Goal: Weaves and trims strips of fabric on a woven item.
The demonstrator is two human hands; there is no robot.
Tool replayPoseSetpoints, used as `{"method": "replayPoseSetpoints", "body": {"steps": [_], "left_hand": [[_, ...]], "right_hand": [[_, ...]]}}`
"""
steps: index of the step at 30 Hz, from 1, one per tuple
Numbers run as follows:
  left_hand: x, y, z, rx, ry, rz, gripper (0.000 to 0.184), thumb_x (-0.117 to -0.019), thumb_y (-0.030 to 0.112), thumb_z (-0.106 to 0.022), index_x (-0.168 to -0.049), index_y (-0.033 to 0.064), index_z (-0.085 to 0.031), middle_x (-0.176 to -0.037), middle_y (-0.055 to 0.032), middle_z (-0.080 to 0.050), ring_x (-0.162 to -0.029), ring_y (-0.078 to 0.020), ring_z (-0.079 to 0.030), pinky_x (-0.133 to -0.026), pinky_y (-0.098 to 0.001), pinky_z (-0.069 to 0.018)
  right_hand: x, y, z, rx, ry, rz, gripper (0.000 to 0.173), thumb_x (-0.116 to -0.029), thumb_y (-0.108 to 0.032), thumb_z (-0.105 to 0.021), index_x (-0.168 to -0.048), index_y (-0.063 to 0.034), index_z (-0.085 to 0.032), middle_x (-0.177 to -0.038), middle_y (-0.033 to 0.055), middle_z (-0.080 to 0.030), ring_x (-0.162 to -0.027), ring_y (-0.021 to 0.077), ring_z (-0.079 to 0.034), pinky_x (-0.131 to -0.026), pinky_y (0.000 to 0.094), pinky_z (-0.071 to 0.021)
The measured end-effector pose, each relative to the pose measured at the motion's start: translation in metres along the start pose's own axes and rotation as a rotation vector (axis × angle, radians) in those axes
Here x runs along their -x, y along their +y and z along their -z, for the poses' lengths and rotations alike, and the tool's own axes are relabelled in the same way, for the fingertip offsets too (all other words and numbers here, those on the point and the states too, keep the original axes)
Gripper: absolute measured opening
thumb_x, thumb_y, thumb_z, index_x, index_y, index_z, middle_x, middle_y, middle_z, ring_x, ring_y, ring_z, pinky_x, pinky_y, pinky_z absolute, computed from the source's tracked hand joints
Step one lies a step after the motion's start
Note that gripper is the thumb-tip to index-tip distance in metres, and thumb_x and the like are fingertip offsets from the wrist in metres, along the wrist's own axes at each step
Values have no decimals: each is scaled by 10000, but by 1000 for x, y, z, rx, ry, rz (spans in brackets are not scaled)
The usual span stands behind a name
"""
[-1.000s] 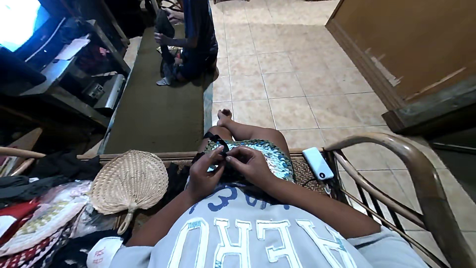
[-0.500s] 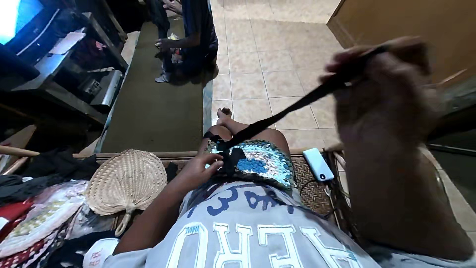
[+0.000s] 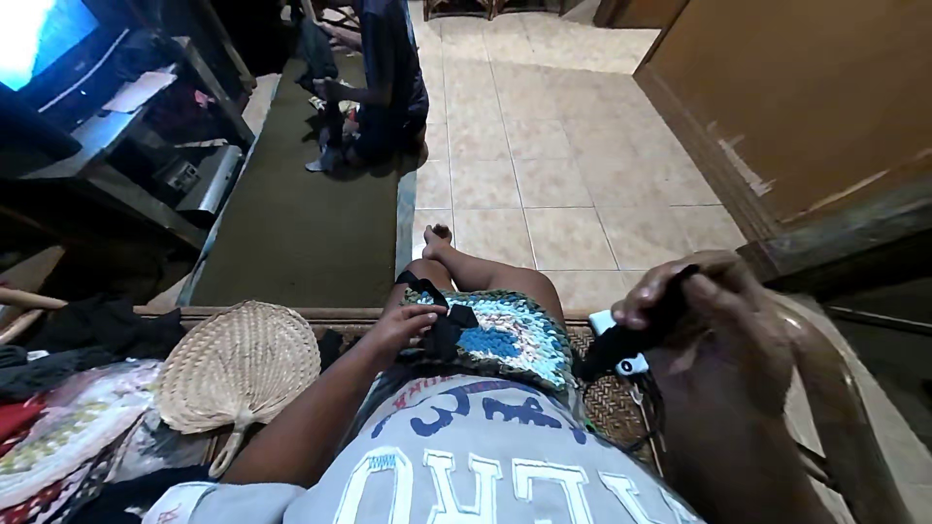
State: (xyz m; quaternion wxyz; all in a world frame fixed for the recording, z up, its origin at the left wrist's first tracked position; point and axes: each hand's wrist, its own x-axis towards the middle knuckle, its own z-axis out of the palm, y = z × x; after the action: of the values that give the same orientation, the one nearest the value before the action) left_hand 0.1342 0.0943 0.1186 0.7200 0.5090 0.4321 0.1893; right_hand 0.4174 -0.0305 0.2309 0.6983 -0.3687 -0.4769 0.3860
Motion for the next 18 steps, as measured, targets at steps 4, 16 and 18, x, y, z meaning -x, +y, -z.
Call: {"method": "replayPoseSetpoints", "body": {"steps": [4, 16, 18], "left_hand": [[-19, -11, 15, -325, -10, -46, 249, -1024, 132, -601, -1239, 15, -647, -1065, -67, -665, -837, -69, -620, -762, -258, -537], [-13, 5, 7, 251, 99, -83, 218, -1039, 8, -491, -1229, -21, -592, -1071, -61, -665, -922, -119, -671, -881, -305, -567], [-13, 10, 3, 257, 172, -160, 175, -1043, 30, -514, -1176, -24, -613, -1010, -54, -678, -876, -114, -678, -858, -301, -578]], "right_hand": [[8, 13, 0, -4, -36, -79, 114, -997, -331, -638, -1000, -226, -684, -841, -17, -695, -675, 79, -670, -628, 229, -596], [24, 48, -4, 12, -92, -339, 109, -993, -141, -564, -961, -190, -657, -829, -11, -706, -707, 72, -685, -677, 222, -598], [25, 53, -6, 9, -106, -390, 126, -997, -104, -541, -965, -164, -648, -833, -6, -707, -713, 75, -686, -686, 225, -599]]}}
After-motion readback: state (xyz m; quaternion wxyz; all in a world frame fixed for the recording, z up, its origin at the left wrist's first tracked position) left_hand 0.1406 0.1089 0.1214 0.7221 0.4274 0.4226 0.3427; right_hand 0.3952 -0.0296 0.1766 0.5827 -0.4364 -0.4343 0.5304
